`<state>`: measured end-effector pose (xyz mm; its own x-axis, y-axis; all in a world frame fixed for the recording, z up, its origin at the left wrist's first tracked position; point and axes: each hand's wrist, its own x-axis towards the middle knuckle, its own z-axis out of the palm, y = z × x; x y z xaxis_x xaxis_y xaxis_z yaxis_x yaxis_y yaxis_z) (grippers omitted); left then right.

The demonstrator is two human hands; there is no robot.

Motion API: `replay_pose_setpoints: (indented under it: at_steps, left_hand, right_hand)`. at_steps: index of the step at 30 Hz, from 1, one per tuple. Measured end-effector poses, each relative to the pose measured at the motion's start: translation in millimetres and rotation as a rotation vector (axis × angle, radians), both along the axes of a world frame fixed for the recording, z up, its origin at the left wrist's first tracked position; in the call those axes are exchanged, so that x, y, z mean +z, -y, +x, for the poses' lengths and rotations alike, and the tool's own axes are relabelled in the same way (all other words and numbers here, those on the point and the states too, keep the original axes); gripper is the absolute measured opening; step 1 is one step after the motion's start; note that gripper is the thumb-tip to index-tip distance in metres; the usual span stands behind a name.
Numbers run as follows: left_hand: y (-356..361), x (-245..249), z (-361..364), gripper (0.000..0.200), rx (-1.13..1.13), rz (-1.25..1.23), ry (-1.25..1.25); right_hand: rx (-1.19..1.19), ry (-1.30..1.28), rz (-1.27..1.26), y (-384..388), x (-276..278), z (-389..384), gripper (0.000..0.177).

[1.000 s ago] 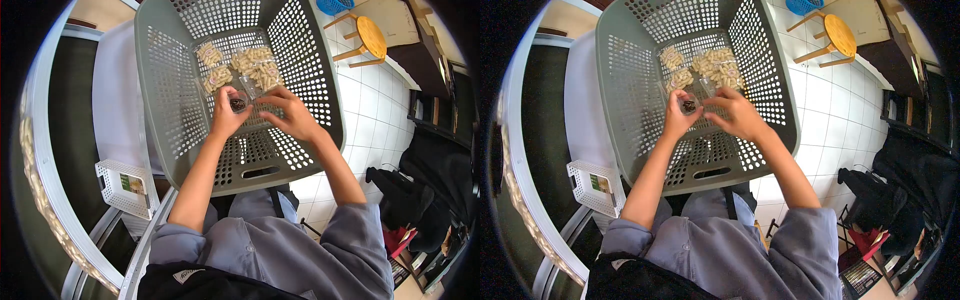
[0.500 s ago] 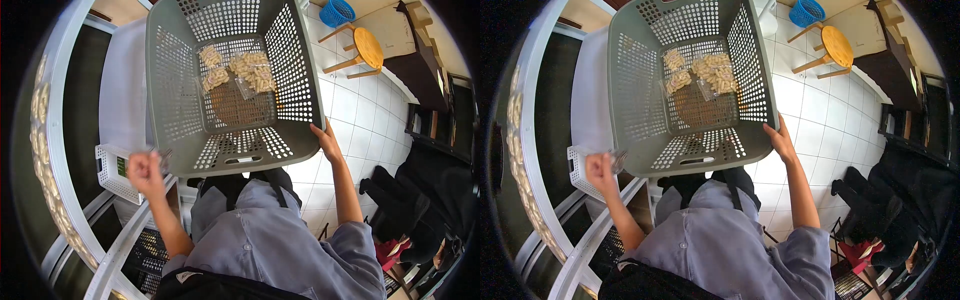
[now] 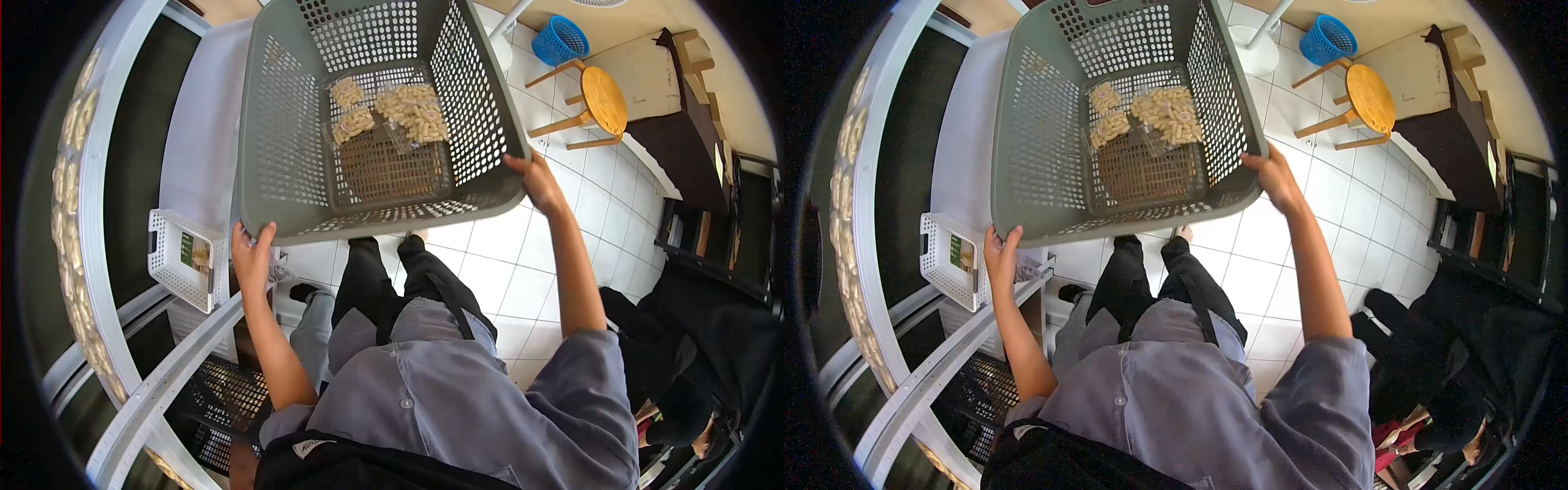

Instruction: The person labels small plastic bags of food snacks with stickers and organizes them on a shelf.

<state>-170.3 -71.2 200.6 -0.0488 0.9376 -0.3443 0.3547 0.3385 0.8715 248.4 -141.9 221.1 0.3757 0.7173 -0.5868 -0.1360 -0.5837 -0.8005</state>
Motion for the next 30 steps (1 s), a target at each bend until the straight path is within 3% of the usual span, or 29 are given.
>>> replay_pose_setpoints:
  at_steps: [3,4,5,11,15,17,19,20,21,22,23,24,27,28,30]
  left_hand:
    - [3.0,4.8,5.6,0.048,0.041,-0.035,-0.047]
    - [3.9,-14.4,-2.3,0.047,0.000,0.142,-0.045]
    - [5.9,-33.6,-9.8,0.047,-0.005,0.154,-0.044]
    - [6.3,-35.1,28.7,0.046,0.084,0.128,0.029]
    - [14.0,-40.5,37.3,0.043,0.156,0.163,0.027]
    - [20.4,-45.2,40.6,0.042,0.184,0.176,0.017]
    - [24.7,-55.8,43.5,0.038,0.188,0.214,0.062]
    - [24.4,-57.1,45.6,0.038,0.191,0.208,0.054]
    - [27.4,-51.9,41.3,0.036,0.192,0.200,0.059]
    - [28.5,-51.6,41.0,0.034,0.198,0.194,0.050]
    - [29.1,-51.6,42.5,0.034,0.207,0.190,0.041]
    - [30.5,-51.4,44.1,0.033,0.205,0.208,0.039]
    - [36.7,-62.6,44.2,0.032,0.196,0.243,0.036]
    - [39.9,-65.2,52.0,0.033,0.200,0.224,0.060]
    - [41.7,-62.8,51.0,0.034,0.208,0.215,0.062]
  right_hand:
    - [0.021,0.048,-0.038,-8.6,-3.2,-0.3,0.045]
    - [0.014,0.031,-0.022,-1.1,-6.5,-5.2,0.046]
    - [0.008,0.010,-0.006,4.2,-14.4,-6.3,0.046]
    - [0.017,-0.011,-0.005,1.7,-54.9,23.9,0.044]
    - [-0.081,-0.155,0.191,15.3,-92.8,31.2,0.049]
    - [-0.594,-0.319,0.610,31.2,-109.6,16.3,0.046]
    - [-0.459,0.290,0.282,75.5,-223.1,-22.8,0.037]
    - [-0.157,0.546,0.093,89.9,-270.5,-41.8,0.022]
    - [0.048,0.592,0.183,104.1,-282.0,-73.9,0.020]
    - [0.111,0.541,0.177,101.1,-273.0,-102.9,0.025]
    - [0.273,0.600,0.228,105.4,-299.5,-114.1,0.026]
    - [0.450,0.697,0.142,103.9,-302.5,-124.7,0.029]
    - [0.765,0.767,0.245,89.7,-315.1,-133.6,0.038]
    - [0.770,0.779,0.237,84.7,-314.2,-127.2,0.038]
    - [1.082,0.877,0.297,69.9,-315.8,-133.4,0.039]
